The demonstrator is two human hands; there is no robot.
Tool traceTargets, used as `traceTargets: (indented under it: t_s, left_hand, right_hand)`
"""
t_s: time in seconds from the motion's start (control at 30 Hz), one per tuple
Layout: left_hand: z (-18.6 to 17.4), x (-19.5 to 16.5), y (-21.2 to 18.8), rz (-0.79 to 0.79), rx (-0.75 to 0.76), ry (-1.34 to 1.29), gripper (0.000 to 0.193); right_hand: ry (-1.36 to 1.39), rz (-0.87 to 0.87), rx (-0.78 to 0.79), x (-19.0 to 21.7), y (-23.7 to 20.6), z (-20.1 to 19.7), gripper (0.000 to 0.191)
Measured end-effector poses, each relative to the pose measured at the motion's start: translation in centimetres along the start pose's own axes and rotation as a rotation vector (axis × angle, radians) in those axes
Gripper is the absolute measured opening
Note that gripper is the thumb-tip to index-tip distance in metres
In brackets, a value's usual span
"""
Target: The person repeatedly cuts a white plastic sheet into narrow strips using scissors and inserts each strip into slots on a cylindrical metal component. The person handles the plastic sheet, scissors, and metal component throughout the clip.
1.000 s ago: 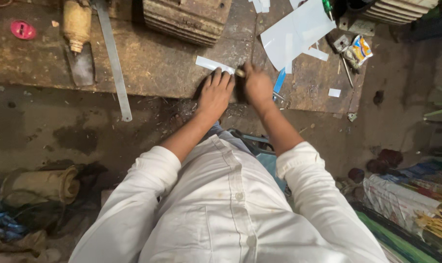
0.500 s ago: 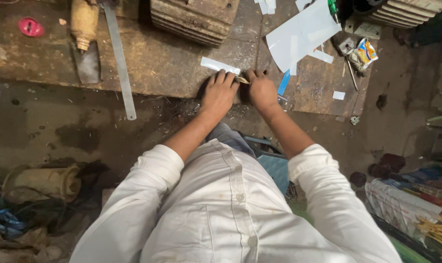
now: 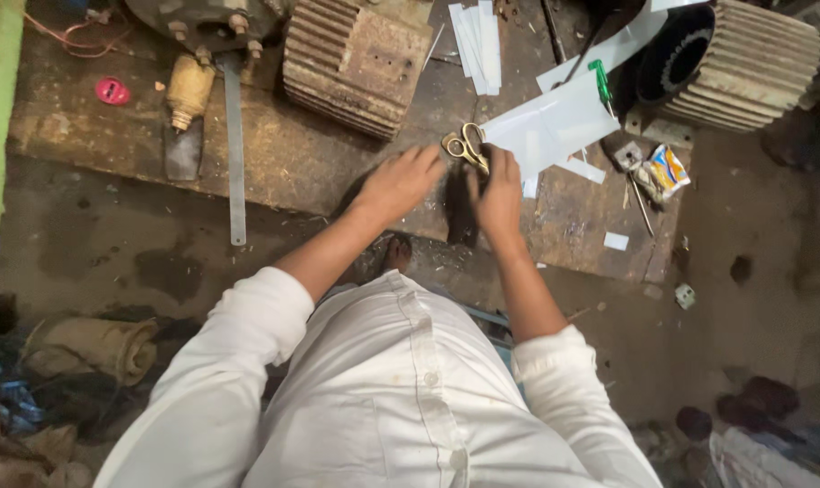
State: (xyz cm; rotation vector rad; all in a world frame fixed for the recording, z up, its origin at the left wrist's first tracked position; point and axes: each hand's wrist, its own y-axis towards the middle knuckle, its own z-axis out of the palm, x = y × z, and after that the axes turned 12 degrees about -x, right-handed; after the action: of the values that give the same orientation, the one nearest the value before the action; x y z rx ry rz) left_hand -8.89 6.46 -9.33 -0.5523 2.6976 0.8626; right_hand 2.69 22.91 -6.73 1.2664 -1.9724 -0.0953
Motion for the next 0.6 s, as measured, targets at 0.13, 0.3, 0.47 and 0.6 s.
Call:
traceTargets:
  t_s: [0.13,0.3,0.47,0.6]
  left_hand:
    - [-2.5,-2.6,3.4,-0.298,-0.253,-0.276,0.027]
    - [-5.1,-4.6,7.8,-0.705,-0.065,-0.475,0.025]
    - [-5.8,-5.3,9.7,-0.864,0.081,-0.559,0.025]
    - [-4.6,-3.6,11.0,-0.38,-0.034,-0.391,0.023]
  right_hand:
    - [0.125,-0.175,-0.059,3.1,0.3,-2.2,0.055]
    - [0.226,-0.205,-0.21,3.8,1.6,-3.4,0.04]
    - [0.276,-0.191,-0.162,2.4,1.7,-4.7,0.037]
    - [0.416,0.137,-0.102,0.5,1.1,-4.5,0.03]
